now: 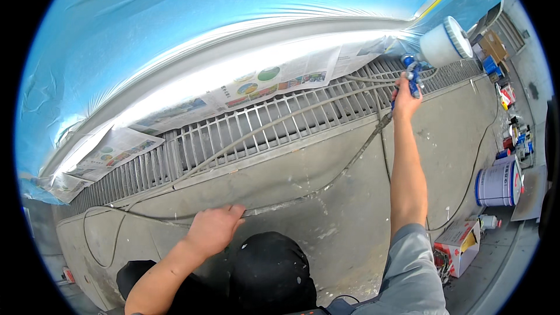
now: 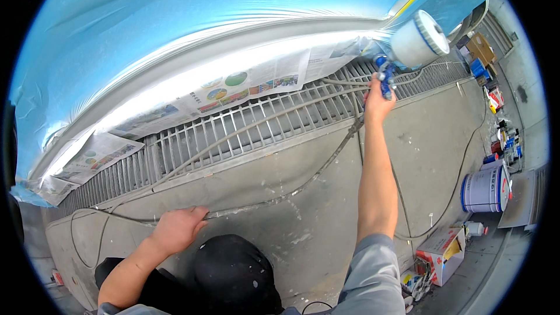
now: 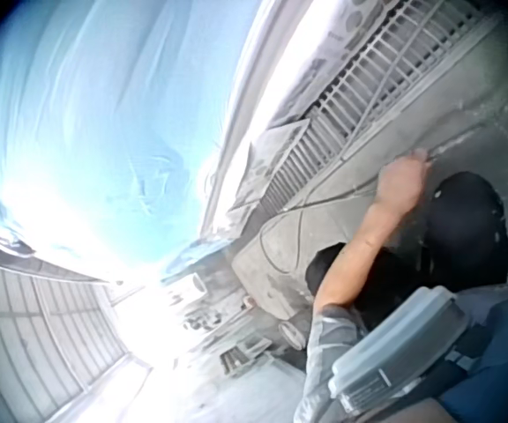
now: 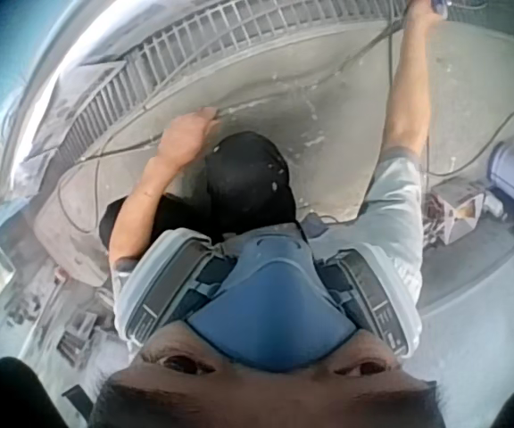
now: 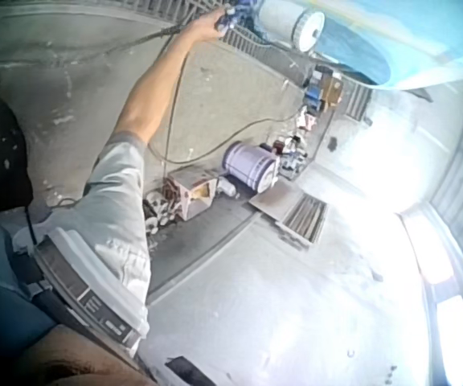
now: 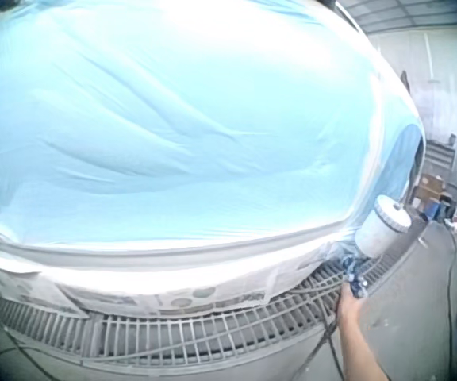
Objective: The person prepares white paint by scraping the rim of a container and pouring it into a spray gun cup. They then walk to a white car masked with blue plastic and newspaper, and spray paint the front bumper and side panels with the spray gun.
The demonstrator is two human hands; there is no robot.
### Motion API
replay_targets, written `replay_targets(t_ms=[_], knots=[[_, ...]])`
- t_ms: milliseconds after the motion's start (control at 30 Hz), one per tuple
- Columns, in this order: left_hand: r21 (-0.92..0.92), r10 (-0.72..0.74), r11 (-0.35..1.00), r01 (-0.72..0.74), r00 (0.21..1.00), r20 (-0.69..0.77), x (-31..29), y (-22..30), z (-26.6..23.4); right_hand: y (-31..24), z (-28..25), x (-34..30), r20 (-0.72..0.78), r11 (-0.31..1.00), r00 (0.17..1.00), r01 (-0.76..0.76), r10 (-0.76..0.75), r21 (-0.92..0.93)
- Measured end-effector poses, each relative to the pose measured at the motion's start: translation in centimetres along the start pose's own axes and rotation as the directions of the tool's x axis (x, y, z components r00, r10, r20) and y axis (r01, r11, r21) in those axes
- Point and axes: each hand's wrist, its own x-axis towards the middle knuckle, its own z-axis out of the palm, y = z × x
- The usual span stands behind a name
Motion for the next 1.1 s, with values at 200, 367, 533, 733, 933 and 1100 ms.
replay_targets(t_ms=[200,367,533,733,933,1100], knots=[[0.040,0.002,0.999,-0.004,0.999,0.049,-2.1,-0.9,-0.3,0.0,1.7,-7.3,0.236,0.998,0.971,-0.017,0.032,-0.067],[0.032,0.009,0.999,-0.011,0.998,0.060,-5.5,-3.5,-0.6,-2.3,4.3,-14.3,0.320,0.989,0.945,-0.015,0.063,-0.150],[0.011,0.009,1.000,-0.010,0.995,0.099,-9.2,-6.9,-0.4,-3.1,6.8,-20.5,0.394,0.989,0.918,0.020,0.041,-0.149],[0.016,0.018,1.000,-0.020,0.989,0.148,-14.3,-12.1,0.4,-5.0,11.0,-30.0,0.478,0.990,0.878,0.042,0.029,-0.137],[-0.035,-0.038,0.998,0.048,0.970,0.239,-20.4,-17.2,1.0,-6.3,16.6,-41.1,0.605,0.983,0.796,0.102,0.011,-0.152],[-0.007,-0.146,0.987,0.158,0.926,0.348,-24.5,-21.1,1.2,-6.5,22.0,-49.3,0.705,0.962,0.703,0.244,-0.091,-0.119]])
